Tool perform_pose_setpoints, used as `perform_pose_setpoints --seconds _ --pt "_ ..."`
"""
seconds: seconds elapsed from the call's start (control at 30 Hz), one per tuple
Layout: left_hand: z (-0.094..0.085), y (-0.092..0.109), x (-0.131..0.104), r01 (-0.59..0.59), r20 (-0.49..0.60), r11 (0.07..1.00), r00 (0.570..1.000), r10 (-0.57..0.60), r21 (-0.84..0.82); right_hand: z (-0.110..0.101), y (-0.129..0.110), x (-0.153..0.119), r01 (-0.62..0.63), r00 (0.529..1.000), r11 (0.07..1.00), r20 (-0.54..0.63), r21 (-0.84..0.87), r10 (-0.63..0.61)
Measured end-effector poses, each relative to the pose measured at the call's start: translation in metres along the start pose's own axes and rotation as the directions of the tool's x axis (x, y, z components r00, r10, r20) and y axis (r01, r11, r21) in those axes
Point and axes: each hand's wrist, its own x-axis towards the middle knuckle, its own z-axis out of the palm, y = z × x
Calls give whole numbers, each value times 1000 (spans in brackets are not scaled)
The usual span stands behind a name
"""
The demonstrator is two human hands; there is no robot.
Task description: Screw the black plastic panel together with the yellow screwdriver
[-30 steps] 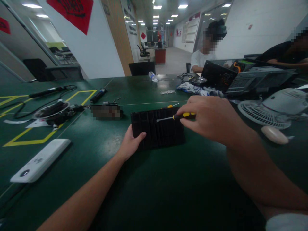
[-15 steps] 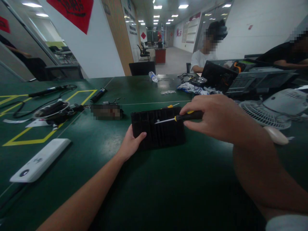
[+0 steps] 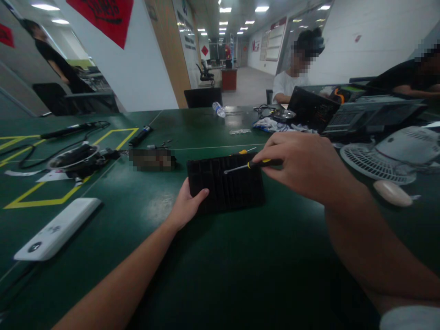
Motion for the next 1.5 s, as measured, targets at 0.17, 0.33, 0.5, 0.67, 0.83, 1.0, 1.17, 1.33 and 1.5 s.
perform_pose_setpoints --seconds 0.17,0.33,0.5,0.67,0.83,1.0,1.17,1.33,1.5 --pt "1 1 0 -15 1 1000 1000 15 21 3 1 0 18 1000 1000 -1 -1 -18" --pt "1 0 0 -24 12 999 1000 23 29 4 0 0 13 1000 1000 1 3 -13" --pt "2 3 -1 -13 20 999 1000 13 31 1 -2 1 5 1000 1000 21 -5 -5" --pt "2 5 -2 -16 14 999 1000 15 32 1 -4 1 26 999 1000 21 -16 -25" --pt "1 4 -1 -11 8 1000 1000 10 17 1 -5 1 12 1000 1000 22 -27 -11" --pt "0 2 0 -1 4 999 1000 1 35 -1 -7 0 -20 999 999 45 -34 22" --pt "-1 1 0 -5 3 1000 1000 5 20 -1 -5 0 -64 995 997 70 -53 67" --pt "0 2 -1 9 9 1000 1000 -9 -2 -2 -4 2 -129 981 989 139 -67 137" --pt "0 3 -2 -1 1 1000 1000 1 -8 -2 -2 2 -135 959 987 238 -81 151"
